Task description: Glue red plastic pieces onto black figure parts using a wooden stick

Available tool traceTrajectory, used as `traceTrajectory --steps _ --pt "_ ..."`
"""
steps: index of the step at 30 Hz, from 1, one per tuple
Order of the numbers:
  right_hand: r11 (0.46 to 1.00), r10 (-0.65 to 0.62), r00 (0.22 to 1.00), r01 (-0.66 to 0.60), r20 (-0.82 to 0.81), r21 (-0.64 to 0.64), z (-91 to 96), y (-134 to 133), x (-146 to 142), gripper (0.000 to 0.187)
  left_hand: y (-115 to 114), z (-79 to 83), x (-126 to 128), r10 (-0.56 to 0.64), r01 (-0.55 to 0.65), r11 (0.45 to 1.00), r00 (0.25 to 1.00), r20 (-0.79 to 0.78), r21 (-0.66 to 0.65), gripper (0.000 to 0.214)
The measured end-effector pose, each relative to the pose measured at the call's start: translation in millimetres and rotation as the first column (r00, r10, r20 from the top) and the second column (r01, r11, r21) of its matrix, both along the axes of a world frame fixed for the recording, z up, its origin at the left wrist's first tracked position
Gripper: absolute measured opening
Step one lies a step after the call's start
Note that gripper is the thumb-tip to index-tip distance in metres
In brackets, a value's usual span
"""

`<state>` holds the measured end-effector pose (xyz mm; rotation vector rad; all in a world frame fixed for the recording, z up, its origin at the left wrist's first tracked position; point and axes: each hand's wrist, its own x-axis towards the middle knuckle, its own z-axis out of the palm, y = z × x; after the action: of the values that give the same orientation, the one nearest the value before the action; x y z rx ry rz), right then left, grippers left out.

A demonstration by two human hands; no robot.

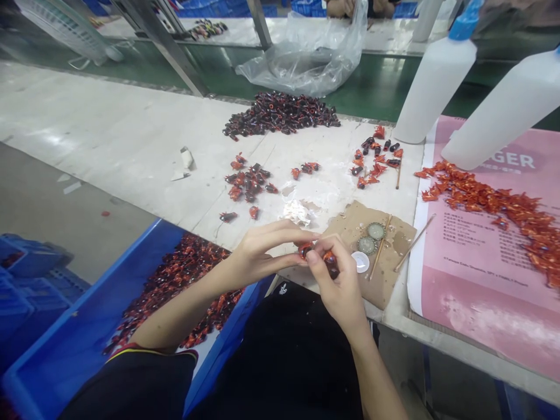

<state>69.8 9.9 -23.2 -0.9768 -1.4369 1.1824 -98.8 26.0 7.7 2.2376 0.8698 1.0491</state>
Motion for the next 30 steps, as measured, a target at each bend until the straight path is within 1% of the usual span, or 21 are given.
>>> traceTrajectory --steps 3,5,7,10,11,13,17,22,24,26,28,30 --pt "0.999 0.009 0.999 -0.01 -0.047 -0.038 -1.4 -1 1 0.018 -1 -1.3 5 0.047 -0.036 0.996 0.991 0.129 -0.082 0.024" --pt "0.999 -0.024 0.999 0.022 -0.048 -0.036 -0.8 -2 2 0.017 -3 -3.1 8 0.085 -0.044 0.981 0.974 0.212 -0.19 0.024" --pt "0.998 -0.056 0.998 0.056 -0.03 -0.018 1.1 -3 2 0.016 -5 -5.1 11 0.126 -0.022 0.945 0.945 0.301 -0.325 0.025" --pt "0.995 -0.098 0.995 0.098 0.026 0.031 4.9 -5 1 0.016 -8 -7.9 14 0.206 0.02 0.865 0.897 0.39 -0.501 0.025" --pt "0.993 -0.113 0.993 0.111 0.046 0.048 6.1 -5 1 0.016 -9 -8.9 14 0.226 0.025 0.844 0.889 0.399 -0.535 0.024" --pt "0.988 -0.139 0.988 0.134 0.073 0.075 7.6 -5 0 0.016 -11 -11.0 15 0.237 0.029 0.834 0.883 0.404 -0.551 0.023" --pt "0.987 -0.141 0.989 0.138 0.031 0.082 7.9 -6 -1 0.015 -12 -15.7 16 0.213 0.021 0.865 0.889 0.406 -0.501 0.025" --pt "0.976 -0.173 0.985 0.171 0.005 0.132 4.3 -7 1 0.014 -14 -17.6 19 0.19 0.084 0.848 0.874 0.447 -0.524 0.026" --pt "0.978 -0.171 0.985 0.172 -0.023 0.12 1.1 -8 0 0.014 -14 -17.3 20 0.176 0.078 0.865 0.878 0.444 -0.497 0.024" --pt "0.988 -0.144 0.983 0.149 -0.113 0.039 -2.7 -10 -2 0.014 -12 -17.0 20 0.145 0.038 0.922 0.888 0.437 -0.384 0.022" --pt "0.992 -0.101 0.963 0.078 -0.249 -0.104 -5.5 -10 -6 0.02 -10 -16.1 20 0.097 -0.021 0.981 0.916 0.39 -0.195 0.021" --pt "0.965 -0.082 0.928 -0.017 -0.363 -0.261 -5.7 -8 -10 0.033 -7 -13.9 19 0.06 -0.062 0.998 0.959 0.276 -0.001 0.02"
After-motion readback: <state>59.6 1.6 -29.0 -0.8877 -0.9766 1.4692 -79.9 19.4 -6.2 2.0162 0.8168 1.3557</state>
